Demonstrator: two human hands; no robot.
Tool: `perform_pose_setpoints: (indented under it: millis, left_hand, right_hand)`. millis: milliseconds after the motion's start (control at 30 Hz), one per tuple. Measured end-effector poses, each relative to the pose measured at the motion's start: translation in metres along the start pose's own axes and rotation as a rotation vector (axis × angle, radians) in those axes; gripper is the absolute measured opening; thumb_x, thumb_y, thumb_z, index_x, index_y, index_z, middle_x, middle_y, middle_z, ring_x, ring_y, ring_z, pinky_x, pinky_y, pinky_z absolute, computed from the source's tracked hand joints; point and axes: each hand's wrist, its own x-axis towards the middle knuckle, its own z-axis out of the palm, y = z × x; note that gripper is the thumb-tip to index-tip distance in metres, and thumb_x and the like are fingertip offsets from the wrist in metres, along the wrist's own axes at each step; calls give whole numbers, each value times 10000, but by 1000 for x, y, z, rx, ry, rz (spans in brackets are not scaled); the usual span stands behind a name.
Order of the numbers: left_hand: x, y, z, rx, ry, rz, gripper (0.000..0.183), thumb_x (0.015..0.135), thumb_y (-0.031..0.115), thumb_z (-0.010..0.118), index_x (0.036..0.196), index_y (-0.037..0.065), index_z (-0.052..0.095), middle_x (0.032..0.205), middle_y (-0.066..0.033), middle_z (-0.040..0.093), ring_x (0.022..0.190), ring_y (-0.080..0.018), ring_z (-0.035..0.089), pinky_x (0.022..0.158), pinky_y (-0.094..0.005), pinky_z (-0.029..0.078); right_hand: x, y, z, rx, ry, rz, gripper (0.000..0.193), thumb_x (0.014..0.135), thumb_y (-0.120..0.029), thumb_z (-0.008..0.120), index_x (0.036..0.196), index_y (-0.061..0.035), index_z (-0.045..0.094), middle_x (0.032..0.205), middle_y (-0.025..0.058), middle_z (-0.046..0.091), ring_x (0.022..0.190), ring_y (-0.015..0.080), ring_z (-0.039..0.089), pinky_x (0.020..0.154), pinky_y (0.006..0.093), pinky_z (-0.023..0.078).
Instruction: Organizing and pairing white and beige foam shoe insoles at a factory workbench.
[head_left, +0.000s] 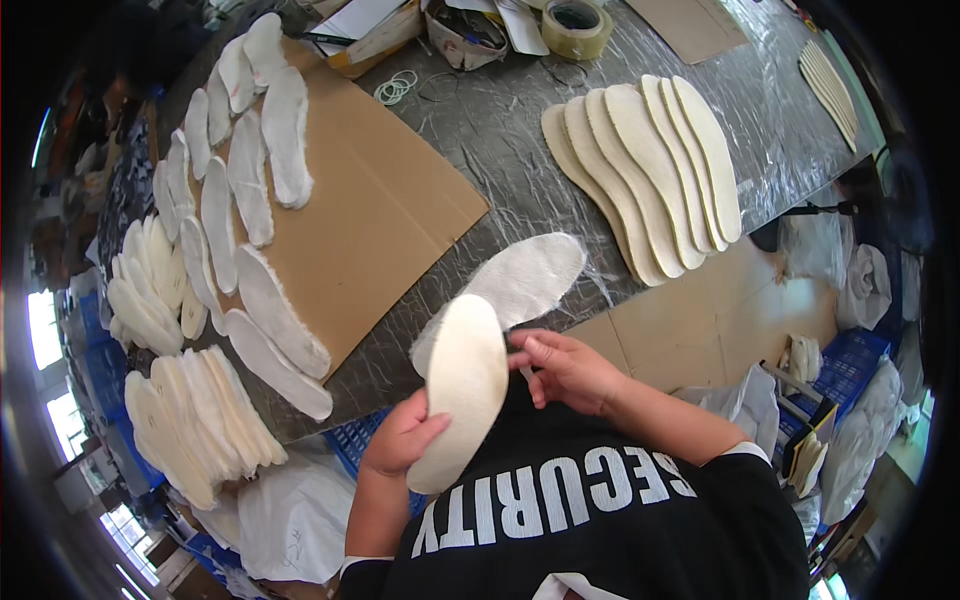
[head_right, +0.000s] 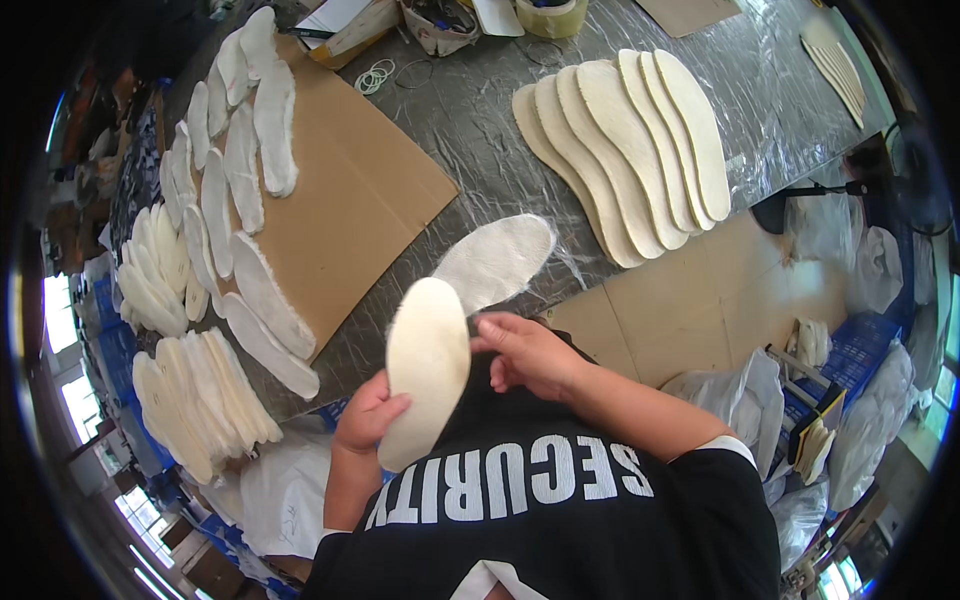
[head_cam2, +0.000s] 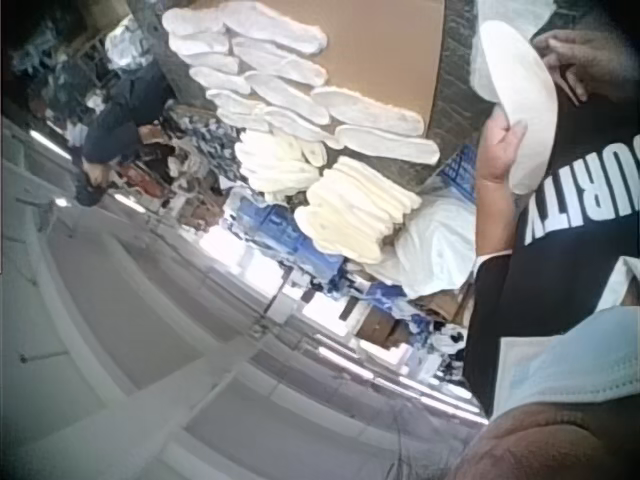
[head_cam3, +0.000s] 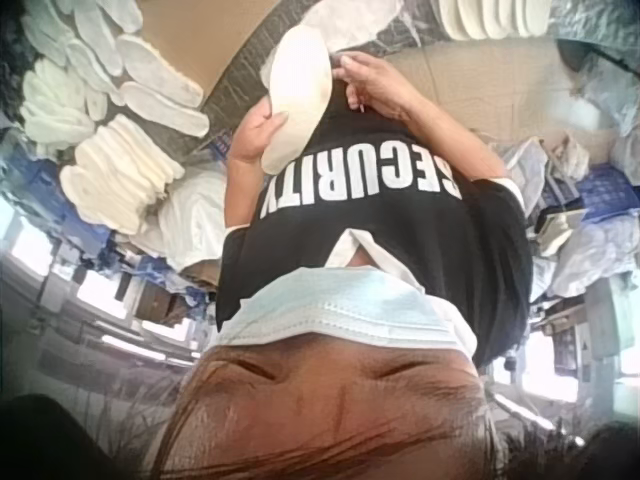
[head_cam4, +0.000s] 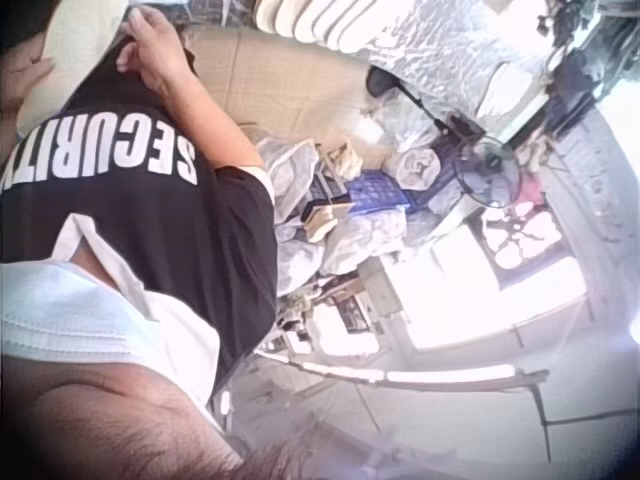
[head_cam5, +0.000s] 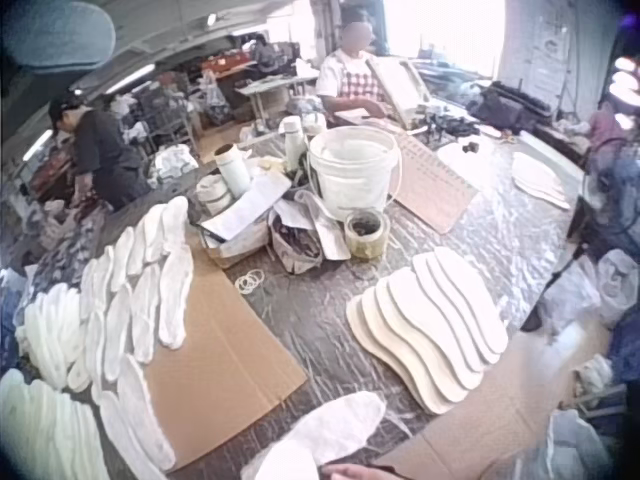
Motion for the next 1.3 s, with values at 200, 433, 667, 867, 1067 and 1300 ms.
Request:
perform_pose_setpoints:
  millis: [200, 433, 667, 867, 1067, 1300]
  left_hand:
    - [32, -6, 31, -402, -283, 38, 809, 821, 288, 684, 1445, -41, 289, 1381, -203, 455, 1220, -311, 528, 983, -430, 466]
    - [34, 29, 39, -36, -191, 10, 995, 618, 228, 884, 1401, -1, 315, 1344, -166, 454, 1180, -259, 528, 1004, -381, 433]
    - [50, 75, 42, 1311, 378, 386, 978, 581, 170, 863, 1399, -44, 371, 1289, -196, 503, 1191, -344, 516, 1024, -420, 407]
    - [82, 69, 39, 1275, 371, 379, 927, 581, 146, 841, 1381, -26, 405, 1297, -197, 466, 1183, -355, 494, 1007, -426, 411]
    - [94, 66, 36, 1293, 363, 301, 915, 588, 141, 831, 1377, -22, 396, 1315, -189, 418, 1180, -362, 480, 1004, -436, 407]
    - [100, 67, 38, 1339, 334, 265, 918, 595, 144, 822, 1386, -20, 384, 1312, -201, 415, 1186, -373, 469, 1003, -444, 405]
  right_hand:
    - [23, 3, -2, 241, -154, -314, 231, 969, -76, 517, 1194, -26, 507, 892, 18, 559, 635, 82, 500, 599, 230, 443]
    - [19, 4, -13, 338, -273, -481, 197, 976, -63, 511, 1169, -62, 554, 1034, 49, 635, 827, 113, 590, 757, 272, 494]
    - [14, 4, -44, -49, 336, -712, 392, 971, -25, 407, 1363, -40, 398, 926, 54, 593, 651, 86, 534, 616, 231, 466]
    - [15, -19, -62, -105, 260, -542, 524, 970, -9, 389, 1477, -87, 280, 868, 84, 600, 573, 110, 551, 567, 239, 474]
    - [18, -26, -75, -96, 170, -456, 489, 956, -43, 381, 1444, -41, 348, 831, 60, 596, 571, 111, 569, 568, 259, 485]
    - [16, -31, -75, -133, 159, -442, 479, 955, -46, 378, 1434, -42, 361, 806, 59, 583, 567, 116, 569, 571, 271, 486]
